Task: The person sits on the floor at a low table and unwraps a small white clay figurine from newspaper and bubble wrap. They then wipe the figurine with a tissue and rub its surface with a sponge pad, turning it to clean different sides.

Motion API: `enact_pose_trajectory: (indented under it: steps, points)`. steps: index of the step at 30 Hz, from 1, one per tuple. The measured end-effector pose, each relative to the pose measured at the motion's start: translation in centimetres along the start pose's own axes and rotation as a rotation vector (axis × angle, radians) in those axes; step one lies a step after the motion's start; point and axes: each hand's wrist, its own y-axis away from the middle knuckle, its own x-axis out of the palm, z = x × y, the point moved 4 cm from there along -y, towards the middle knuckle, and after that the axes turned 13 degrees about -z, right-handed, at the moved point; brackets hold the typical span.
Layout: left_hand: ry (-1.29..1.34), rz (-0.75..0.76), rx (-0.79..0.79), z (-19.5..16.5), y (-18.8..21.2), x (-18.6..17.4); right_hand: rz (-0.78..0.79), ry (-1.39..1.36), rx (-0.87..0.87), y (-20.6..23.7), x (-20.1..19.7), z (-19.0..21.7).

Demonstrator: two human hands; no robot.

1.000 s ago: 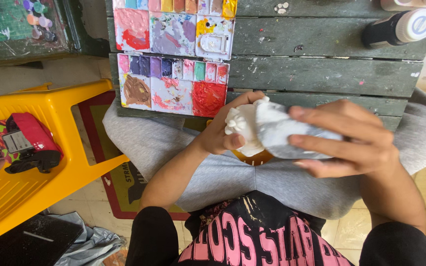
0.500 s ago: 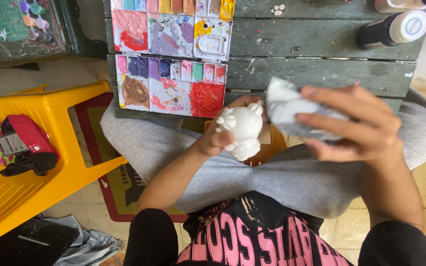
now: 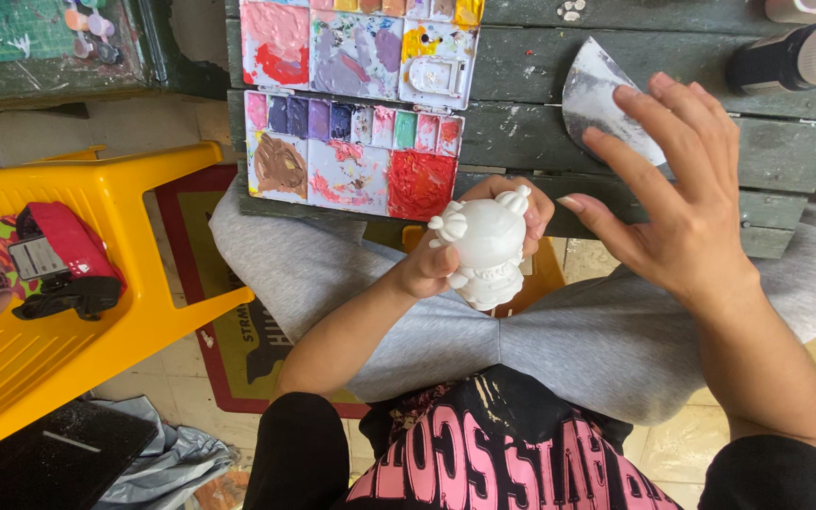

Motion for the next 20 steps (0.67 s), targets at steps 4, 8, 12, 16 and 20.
enact_pose_trajectory:
  steps: [4, 8, 12, 16, 20]
  points:
    - [0.073, 0.025, -0.025, 0.3, -0.2, 0.3, 0.008, 0.095, 0.084, 0.2, 0.7, -0.6]
    - [0.073, 0.009, -0.019, 0.2, 0.0, 0.0, 0.075, 0.101, 0.161, 0.6, 1.1, -1.6]
    - [0.070, 0.085, -0.036, 0.1, 0.4, 0.6, 0.012, 0.027, 0.160, 0.8, 0.2, -1.9]
    - [-0.082, 0.202, -0.009, -1.0, 1.3, 1.5, -0.082, 0.007, 0.116, 1.0, 0.0, -1.8]
    - [-0.246, 0.286, 0.089, -2.6, 1.3, 2.9, -0.193, -0.280, 0.056, 3.3, -0.1, -1.5]
